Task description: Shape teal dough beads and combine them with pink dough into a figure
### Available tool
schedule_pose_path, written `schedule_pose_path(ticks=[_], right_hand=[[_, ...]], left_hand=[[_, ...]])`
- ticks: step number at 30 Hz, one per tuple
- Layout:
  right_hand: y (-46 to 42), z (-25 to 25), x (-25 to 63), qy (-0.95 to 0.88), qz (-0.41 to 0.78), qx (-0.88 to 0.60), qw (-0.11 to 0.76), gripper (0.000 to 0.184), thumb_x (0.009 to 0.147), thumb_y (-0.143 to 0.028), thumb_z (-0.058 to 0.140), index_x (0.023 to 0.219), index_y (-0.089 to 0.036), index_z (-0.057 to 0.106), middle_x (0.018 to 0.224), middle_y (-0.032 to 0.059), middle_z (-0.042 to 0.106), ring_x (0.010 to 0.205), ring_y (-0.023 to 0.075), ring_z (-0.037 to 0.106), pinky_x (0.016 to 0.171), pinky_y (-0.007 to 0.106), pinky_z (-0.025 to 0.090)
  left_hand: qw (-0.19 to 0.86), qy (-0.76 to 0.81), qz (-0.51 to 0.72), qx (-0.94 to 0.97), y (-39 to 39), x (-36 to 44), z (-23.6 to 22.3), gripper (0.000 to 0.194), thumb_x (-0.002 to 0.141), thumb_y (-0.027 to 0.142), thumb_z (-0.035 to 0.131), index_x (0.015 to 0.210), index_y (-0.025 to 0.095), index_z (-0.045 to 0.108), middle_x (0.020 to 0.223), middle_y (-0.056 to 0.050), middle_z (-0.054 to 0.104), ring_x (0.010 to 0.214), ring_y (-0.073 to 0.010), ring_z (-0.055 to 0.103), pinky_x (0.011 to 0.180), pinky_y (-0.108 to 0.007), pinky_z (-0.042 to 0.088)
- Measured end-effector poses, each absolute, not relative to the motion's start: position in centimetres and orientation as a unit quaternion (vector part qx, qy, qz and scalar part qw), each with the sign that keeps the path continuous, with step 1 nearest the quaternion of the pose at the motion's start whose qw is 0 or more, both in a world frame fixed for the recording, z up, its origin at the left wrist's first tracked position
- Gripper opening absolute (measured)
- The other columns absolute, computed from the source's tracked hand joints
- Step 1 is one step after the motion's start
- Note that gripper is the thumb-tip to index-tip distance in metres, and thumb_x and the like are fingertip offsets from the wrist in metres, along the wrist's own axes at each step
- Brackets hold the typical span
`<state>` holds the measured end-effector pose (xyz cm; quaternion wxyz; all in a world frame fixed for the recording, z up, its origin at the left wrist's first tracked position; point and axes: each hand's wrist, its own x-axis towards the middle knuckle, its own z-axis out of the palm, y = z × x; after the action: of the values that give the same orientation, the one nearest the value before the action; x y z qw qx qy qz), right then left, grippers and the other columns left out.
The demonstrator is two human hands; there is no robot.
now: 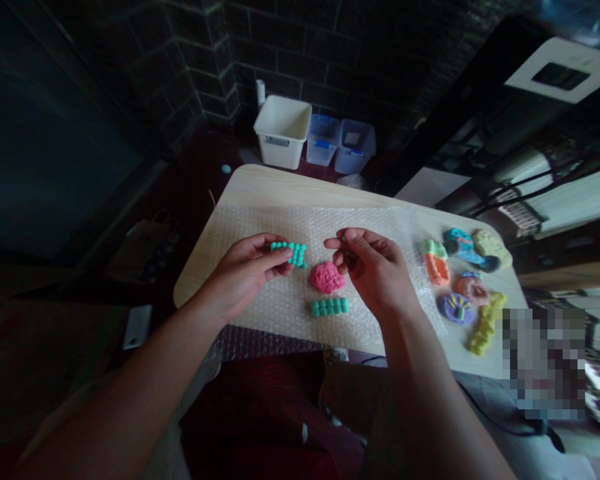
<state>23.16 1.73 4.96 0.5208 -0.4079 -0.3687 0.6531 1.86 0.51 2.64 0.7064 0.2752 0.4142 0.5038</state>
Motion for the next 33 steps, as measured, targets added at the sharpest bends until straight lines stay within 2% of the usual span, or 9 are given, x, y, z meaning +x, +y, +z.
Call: schedule_pose_path(ticks=[3, 6, 11, 14, 16, 20, 23, 27, 33], right_hand=[[1.81, 4.84, 23.17, -0.382, 0.627, -0.429, 0.526, 0.035, 0.078, -0.048, 0.093, 0.076, -0.019, 0.074, 0.065, 0.0000, 0.069, 0.051, 0.0089, 0.053, 0.046, 0.023, 0.037], [1.85, 4.72, 23.24, -0.395, 0.605, -0.429, 0.542, 0.033, 0.074, -0.038, 0.097, 0.075, -0.020, 0.070, 0.059, -0.0054, 0.060, 0.049, 0.0072, 0.046, 0.046, 0.024, 0.033], [1.96, 4.54, 23.29, -0.389, 0.608, -0.419, 0.551, 0.020, 0.073, -0.026, 0.093, 0.082, -0.020, 0.077, 0.078, 0.0005, 0.075, 0.064, 0.0110, 0.062, 0.061, 0.026, 0.051], [1.98, 4.49, 23.27, -0.384, 0.619, -0.421, 0.541, 0.017, 0.077, -0.029, 0.090, 0.088, -0.018, 0.082, 0.087, 0.0054, 0.081, 0.070, 0.0128, 0.068, 0.067, 0.028, 0.057], [1.92, 4.54, 23.25, -0.389, 0.622, -0.422, 0.533, 0.021, 0.078, -0.036, 0.091, 0.086, -0.018, 0.082, 0.085, 0.0059, 0.081, 0.067, 0.0128, 0.069, 0.064, 0.027, 0.056], [1.76, 4.67, 23.28, -0.408, 0.603, -0.433, 0.532, 0.032, 0.076, -0.043, 0.095, 0.070, -0.019, 0.075, 0.065, 0.0010, 0.072, 0.051, 0.0091, 0.058, 0.048, 0.024, 0.043], [1.78, 4.60, 23.35, -0.403, 0.588, -0.430, 0.554, 0.032, 0.068, -0.035, 0.101, 0.068, -0.021, 0.072, 0.054, -0.0058, 0.061, 0.045, 0.0068, 0.048, 0.044, 0.023, 0.034], [1.88, 4.40, 23.40, -0.394, 0.598, -0.428, 0.551, 0.027, 0.063, -0.027, 0.102, 0.077, -0.022, 0.080, 0.064, -0.0041, 0.070, 0.055, 0.0087, 0.057, 0.052, 0.024, 0.043], [1.74, 4.64, 23.15, -0.403, 0.613, -0.431, 0.526, 0.019, 0.078, -0.029, 0.091, 0.094, -0.020, 0.085, 0.087, 0.0037, 0.083, 0.063, 0.0108, 0.064, 0.062, 0.027, 0.052]], left_hand=[[0.707, 0.412, 0.504, 0.278, 0.49, 1.88, 2.54, 0.029, 0.070, 0.019, 0.098, 0.087, 0.015, 0.075, 0.082, -0.003, 0.079, 0.072, -0.0134, 0.070, 0.070, -0.025, 0.052], [0.706, 0.414, 0.503, 0.279, 0.46, 1.88, 2.44, 0.029, 0.070, 0.020, 0.098, 0.087, 0.015, 0.075, 0.083, -0.003, 0.079, 0.072, -0.0134, 0.070, 0.070, -0.025, 0.052], [0.706, 0.416, 0.501, 0.277, 0.43, 1.89, 2.40, 0.029, 0.070, 0.020, 0.098, 0.088, 0.014, 0.075, 0.083, -0.003, 0.079, 0.072, -0.0132, 0.070, 0.071, -0.025, 0.052], [0.707, 0.417, 0.501, 0.275, 0.46, 1.92, 2.47, 0.030, 0.069, 0.020, 0.098, 0.088, 0.014, 0.075, 0.083, -0.003, 0.079, 0.072, -0.0130, 0.070, 0.070, -0.025, 0.052], [0.707, 0.418, 0.500, 0.274, 0.49, 1.95, 2.54, 0.031, 0.069, 0.020, 0.098, 0.088, 0.014, 0.075, 0.083, -0.003, 0.079, 0.072, -0.0130, 0.070, 0.070, -0.025, 0.052], [0.706, 0.421, 0.502, 0.270, 0.51, 2.02, 2.68, 0.032, 0.067, 0.019, 0.098, 0.086, 0.015, 0.074, 0.081, -0.002, 0.078, 0.071, -0.0131, 0.069, 0.069, -0.025, 0.052], [0.706, 0.422, 0.500, 0.270, 0.49, 2.07, 2.78, 0.032, 0.067, 0.020, 0.098, 0.086, 0.015, 0.074, 0.080, -0.002, 0.078, 0.070, -0.0130, 0.069, 0.070, -0.026, 0.052], [0.708, 0.417, 0.499, 0.274, 0.47, 2.08, 2.84, 0.031, 0.067, 0.020, 0.098, 0.087, 0.015, 0.074, 0.081, -0.002, 0.078, 0.071, -0.0130, 0.069, 0.070, -0.026, 0.052], [0.710, 0.418, 0.498, 0.271, 0.39, 1.98, 2.69, 0.033, 0.068, 0.020, 0.098, 0.087, 0.015, 0.072, 0.080, -0.003, 0.078, 0.071, -0.0136, 0.069, 0.073, -0.027, 0.052]])
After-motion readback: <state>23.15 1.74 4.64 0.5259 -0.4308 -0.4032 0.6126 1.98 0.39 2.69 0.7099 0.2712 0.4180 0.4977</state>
